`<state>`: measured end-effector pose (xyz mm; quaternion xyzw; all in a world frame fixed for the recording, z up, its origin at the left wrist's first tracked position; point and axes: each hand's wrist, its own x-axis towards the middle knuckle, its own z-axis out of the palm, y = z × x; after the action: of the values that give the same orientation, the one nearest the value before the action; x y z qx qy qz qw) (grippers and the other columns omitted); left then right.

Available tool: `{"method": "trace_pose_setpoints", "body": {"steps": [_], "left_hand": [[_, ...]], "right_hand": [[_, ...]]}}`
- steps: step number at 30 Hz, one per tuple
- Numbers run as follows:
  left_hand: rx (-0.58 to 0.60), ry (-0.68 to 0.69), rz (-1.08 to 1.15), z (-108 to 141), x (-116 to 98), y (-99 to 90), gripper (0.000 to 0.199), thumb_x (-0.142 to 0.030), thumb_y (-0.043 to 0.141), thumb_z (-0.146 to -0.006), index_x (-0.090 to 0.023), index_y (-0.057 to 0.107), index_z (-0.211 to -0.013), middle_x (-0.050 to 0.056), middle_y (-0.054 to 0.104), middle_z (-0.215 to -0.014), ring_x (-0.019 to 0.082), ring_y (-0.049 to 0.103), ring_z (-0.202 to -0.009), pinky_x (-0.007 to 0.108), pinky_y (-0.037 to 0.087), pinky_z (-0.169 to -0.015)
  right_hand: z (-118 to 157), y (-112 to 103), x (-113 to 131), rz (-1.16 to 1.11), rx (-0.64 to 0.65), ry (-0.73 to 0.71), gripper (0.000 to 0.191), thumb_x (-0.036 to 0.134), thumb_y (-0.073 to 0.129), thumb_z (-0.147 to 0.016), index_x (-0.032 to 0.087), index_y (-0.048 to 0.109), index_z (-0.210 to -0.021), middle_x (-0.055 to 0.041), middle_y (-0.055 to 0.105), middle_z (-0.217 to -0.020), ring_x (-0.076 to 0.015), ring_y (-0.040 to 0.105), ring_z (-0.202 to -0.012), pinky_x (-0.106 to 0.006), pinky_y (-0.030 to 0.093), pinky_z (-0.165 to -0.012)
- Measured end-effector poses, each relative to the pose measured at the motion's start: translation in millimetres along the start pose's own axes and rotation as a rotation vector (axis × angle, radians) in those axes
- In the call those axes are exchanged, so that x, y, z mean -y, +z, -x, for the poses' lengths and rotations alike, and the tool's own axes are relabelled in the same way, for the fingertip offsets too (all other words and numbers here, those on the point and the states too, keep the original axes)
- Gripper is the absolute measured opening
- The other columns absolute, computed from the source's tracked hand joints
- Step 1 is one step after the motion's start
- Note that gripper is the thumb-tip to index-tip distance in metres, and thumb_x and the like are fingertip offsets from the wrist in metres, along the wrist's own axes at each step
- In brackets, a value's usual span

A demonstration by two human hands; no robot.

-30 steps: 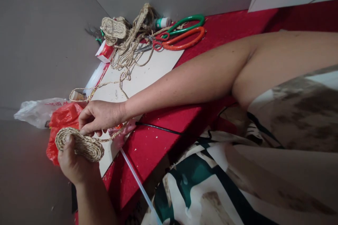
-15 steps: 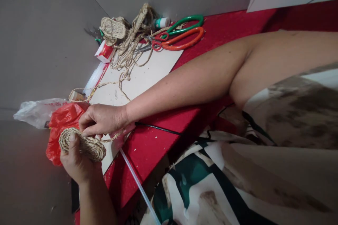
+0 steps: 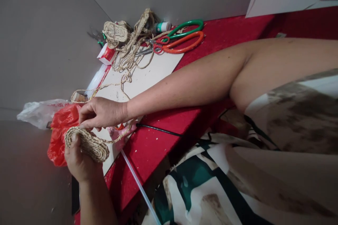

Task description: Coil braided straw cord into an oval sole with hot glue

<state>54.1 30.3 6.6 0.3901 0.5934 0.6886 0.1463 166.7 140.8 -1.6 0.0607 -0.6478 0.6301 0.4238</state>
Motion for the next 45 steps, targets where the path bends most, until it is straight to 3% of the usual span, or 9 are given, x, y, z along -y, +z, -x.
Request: {"method": "trace_pose_setpoints", "body": {"steps": [11, 17, 20, 31, 35, 40, 45], "left_hand": [[0.026, 0.011, 0.020, 4, 1, 4.0, 0.018, -0.032, 0.070, -0.076, -0.015, 0.065, -0.084, 0.000, 0.063, -0.077, 0.012, 0.060, -0.067, 0.024, 0.048, -0.064], [0.055, 0.065, 0.021, 1, -1, 4.3, 0.019, -0.033, 0.069, -0.077, -0.016, 0.067, -0.087, 0.002, 0.066, -0.083, 0.013, 0.062, -0.073, 0.026, 0.050, -0.069], [0.063, 0.061, 0.003, 1, -2, 4.4, 0.020, -0.032, 0.069, -0.076, -0.017, 0.068, -0.090, 0.002, 0.068, -0.084, 0.015, 0.064, -0.076, 0.027, 0.050, -0.072], [0.055, 0.056, -0.006, 1, 2, 2.7, 0.018, -0.034, 0.065, -0.080, -0.017, 0.067, -0.084, 0.000, 0.062, -0.079, 0.012, 0.059, -0.073, 0.023, 0.047, -0.069], [-0.017, 0.109, -0.003, -3, 1, 1.3, 0.016, -0.032, 0.065, -0.078, -0.017, 0.062, -0.080, -0.001, 0.058, -0.078, 0.012, 0.056, -0.072, 0.024, 0.047, -0.069], [-0.119, 0.050, 0.055, -13, 1, -7.2, 0.017, -0.035, 0.066, -0.075, -0.019, 0.062, -0.080, -0.001, 0.056, -0.079, 0.014, 0.055, -0.076, 0.028, 0.048, -0.074], [-0.007, -0.008, 0.034, -9, 2, -4.2, 0.022, -0.039, 0.062, -0.079, -0.019, 0.066, -0.087, 0.001, 0.060, -0.085, 0.016, 0.058, -0.082, 0.028, 0.048, -0.076]], "right_hand": [[6, 6, 0, -0.007, -0.022, 0.036, 0.009, 0.009, 0.053, -0.082, 0.009, 0.056, -0.074, 0.0057, 0.051, -0.059, -0.0023, 0.051, -0.048, -0.015, 0.043, -0.049], [7, 4, 2, 0.003, -0.049, 0.101, 0.013, 0.019, 0.054, -0.085, 0.008, 0.060, -0.085, 0.0022, 0.057, -0.067, -0.0030, 0.053, -0.047, -0.014, 0.043, -0.045], [8, 3, 2, 0.004, -0.066, 0.113, 0.013, 0.015, 0.052, -0.084, 0.007, 0.061, -0.088, 0.0015, 0.057, -0.068, -0.0031, 0.053, -0.049, -0.015, 0.045, -0.048], [11, 1, -3, 0.179, -0.038, -0.101, 0.015, 0.012, 0.053, -0.076, 0.006, 0.061, -0.087, -0.0009, 0.060, -0.074, -0.0052, 0.053, -0.066, -0.019, 0.045, -0.065], [13, 1, -4, 0.253, -0.007, -0.109, 0.016, 0.013, 0.056, -0.076, 0.007, 0.061, -0.090, 0.0000, 0.060, -0.073, -0.0047, 0.051, -0.064, -0.018, 0.044, -0.064], [14, 2, -5, 0.297, 0.033, -0.125, 0.025, 0.015, 0.059, -0.075, 0.005, 0.062, -0.097, -0.0010, 0.060, -0.073, -0.0055, 0.049, -0.062, -0.019, 0.044, -0.064], [8, -3, 2, 0.297, -0.052, -0.132, 0.028, 0.018, 0.056, -0.083, 0.006, 0.062, -0.108, -0.0062, 0.065, -0.093, -0.0105, 0.057, -0.083, -0.024, 0.046, -0.076]]}}
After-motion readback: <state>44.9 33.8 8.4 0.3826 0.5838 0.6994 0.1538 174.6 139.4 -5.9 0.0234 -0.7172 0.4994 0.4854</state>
